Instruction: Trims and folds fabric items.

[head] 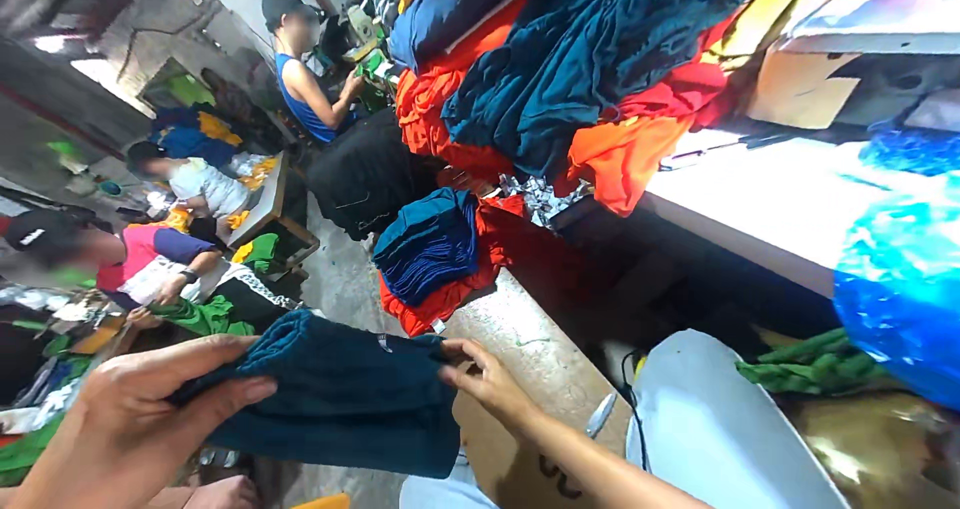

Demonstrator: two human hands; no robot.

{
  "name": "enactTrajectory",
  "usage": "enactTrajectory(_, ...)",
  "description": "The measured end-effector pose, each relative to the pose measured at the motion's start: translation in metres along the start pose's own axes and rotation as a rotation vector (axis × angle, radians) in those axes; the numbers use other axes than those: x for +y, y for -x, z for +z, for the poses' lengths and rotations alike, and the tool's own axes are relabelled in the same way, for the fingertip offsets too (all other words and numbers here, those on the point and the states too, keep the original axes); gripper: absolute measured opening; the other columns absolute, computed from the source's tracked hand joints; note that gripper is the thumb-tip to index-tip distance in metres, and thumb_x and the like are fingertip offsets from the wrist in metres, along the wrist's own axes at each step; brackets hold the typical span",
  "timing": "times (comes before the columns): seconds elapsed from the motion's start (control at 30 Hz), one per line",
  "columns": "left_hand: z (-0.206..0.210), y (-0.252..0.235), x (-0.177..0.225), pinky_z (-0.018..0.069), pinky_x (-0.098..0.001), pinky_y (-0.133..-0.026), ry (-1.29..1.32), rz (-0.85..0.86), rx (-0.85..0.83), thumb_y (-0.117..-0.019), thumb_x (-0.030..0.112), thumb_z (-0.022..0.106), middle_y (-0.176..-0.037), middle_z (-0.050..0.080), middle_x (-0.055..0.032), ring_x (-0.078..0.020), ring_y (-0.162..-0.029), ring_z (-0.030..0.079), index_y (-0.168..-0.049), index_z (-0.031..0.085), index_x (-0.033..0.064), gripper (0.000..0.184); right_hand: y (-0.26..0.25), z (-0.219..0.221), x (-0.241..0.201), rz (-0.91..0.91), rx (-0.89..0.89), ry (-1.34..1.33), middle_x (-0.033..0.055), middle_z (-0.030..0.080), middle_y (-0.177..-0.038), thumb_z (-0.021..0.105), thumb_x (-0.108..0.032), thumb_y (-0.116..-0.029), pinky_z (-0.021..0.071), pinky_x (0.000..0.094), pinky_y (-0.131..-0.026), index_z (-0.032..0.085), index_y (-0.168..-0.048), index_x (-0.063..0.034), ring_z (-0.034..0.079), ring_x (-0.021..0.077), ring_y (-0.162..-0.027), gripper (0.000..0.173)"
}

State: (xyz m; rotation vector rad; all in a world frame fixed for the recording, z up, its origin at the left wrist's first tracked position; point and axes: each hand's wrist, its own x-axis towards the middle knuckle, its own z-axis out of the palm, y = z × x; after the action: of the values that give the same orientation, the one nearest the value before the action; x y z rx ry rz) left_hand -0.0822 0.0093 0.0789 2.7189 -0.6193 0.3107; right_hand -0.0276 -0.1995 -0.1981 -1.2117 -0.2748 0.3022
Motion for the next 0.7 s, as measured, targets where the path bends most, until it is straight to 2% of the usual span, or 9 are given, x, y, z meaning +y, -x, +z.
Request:
enactTrajectory(0.03,0.0,0.003,-0.001,0.0558,-0.0127,-0.077,0.01,-0.007,0.011,-0.0898,0.036,0.073,-0.094,0.073,0.0165,0.0084,-0.086,0.066,-0.099,0.077,0.0208,0.018,-0.004,-0.001,-0.001,0.037,-0.008,-0.034,0.0157,0.063,-0.122,0.063,-0.025,-0.0988,0.0498,0.036,-0.098,0.064,-0.124,0.0032,0.061,0.0188,-0.113,0.038)
enactTrajectory(0.1,0.001,0.007,-0.002,0.0553,-0.0124,-0.076,0.018,-0.021,0.034,-0.089,0.034,0.073,-0.093,0.072,0.0169,0.0085,-0.085,0.065,-0.097,0.076,0.0203,0.016,-0.01,-0.001,-0.003,0.103,-0.051,-0.082,0.0036,0.064,-0.097,0.056,-0.025,-0.1042,0.0488,0.0273,-0.085,0.067,-0.103,-0.0006,0.059,0.0062,-0.091,0.026)
enactTrajectory(0.17,0.007,0.007,-0.004,0.0558,-0.0123,-0.076,0.011,-0.02,0.046,-0.0885,0.036,0.073,-0.092,0.073,0.0158,0.0077,-0.084,0.066,-0.097,0.077,0.0197,0.018,-0.008,0.001,-0.009,0.159,-0.157,-0.147,-0.0029,0.062,-0.087,0.052,-0.023,-0.1068,0.0478,0.0216,-0.077,0.067,-0.099,-0.0028,0.057,0.0,-0.081,0.026)
enactTrajectory(0.3,0.013,0.014,-0.016,0.0554,-0.012,-0.073,-0.051,-0.011,0.053,-0.0893,0.037,0.07,-0.09,0.073,0.0139,0.0076,-0.081,0.066,-0.097,0.077,0.0191,0.021,0.007,-0.002,-0.032,0.198,-0.187,-0.323,-0.0034,0.066,-0.089,0.057,-0.011,-0.1027,0.0527,0.0215,-0.076,0.065,-0.101,-0.0055,0.063,0.002,-0.081,0.01)
enactTrajectory(0.37,0.002,0.024,-0.015,0.0557,-0.0148,-0.078,0.011,-0.035,0.098,-0.0918,0.029,0.07,-0.093,0.072,0.0146,0.007,-0.085,0.065,-0.098,0.075,0.0178,0.014,0.011,-0.018,-0.049,0.154,-0.153,-0.291,-0.0035,0.069,-0.088,0.057,-0.01,-0.1024,0.0552,0.0218,-0.074,0.067,-0.1,-0.007,0.065,0.0026,-0.079,0.011)
enactTrajectory(0.4,0.008,0.027,-0.014,0.0558,-0.0148,-0.077,0.053,-0.058,0.143,-0.0922,0.03,0.07,-0.093,0.071,0.0176,0.008,-0.085,0.065,-0.097,0.074,0.0217,0.011,0.011,-0.025,-0.053,0.146,-0.121,-0.224,-0.0037,0.068,-0.084,0.057,-0.01,-0.1031,0.0546,0.0212,-0.072,0.067,-0.097,-0.0069,0.064,0.0023,-0.076,0.012)
enactTrajectory(0.47,0.04,0.03,-0.018,0.0569,-0.0168,-0.073,0.119,-0.067,0.165,-0.0918,0.03,0.069,-0.089,0.071,0.0131,0.0054,-0.081,0.066,-0.097,0.074,0.0165,0.015,0.01,-0.038,-0.051,0.118,-0.052,-0.01,-0.0034,0.062,-0.077,0.058,-0.014,-0.1037,0.0499,0.0225,-0.07,0.065,-0.091,-0.005,0.058,0.0023,-0.072,0.017)
enactTrajectory(0.53,0.059,0.026,-0.026,0.0574,-0.0169,-0.071,0.217,-0.1,0.222,-0.0918,0.028,0.069,-0.087,0.071,0.0128,0.0036,-0.079,0.067,-0.096,0.074,0.0186,0.012,0.005,-0.056,-0.062,0.033,0.059,0.111,-0.0022,0.062,-0.078,0.059,-0.016,-0.1035,0.0478,0.0249,-0.071,0.067,-0.091,-0.0047,0.056,0.0038,-0.073,0.019)
enactTrajectory(0.7,0.085,0.015,-0.043,0.0582,-0.0198,-0.071,0.398,-0.161,0.254,-0.0912,0.033,0.07,-0.086,0.072,0.0122,0.0009,-0.078,0.067,-0.094,0.075,0.0242,0.011,0.005,-0.074,-0.087,0.019,0.219,-0.069,-0.0031,0.067,-0.079,0.056,-0.016,-0.1049,0.0527,0.0198,-0.065,0.069,-0.092,-0.0102,0.062,0.0031,-0.069,0.02)
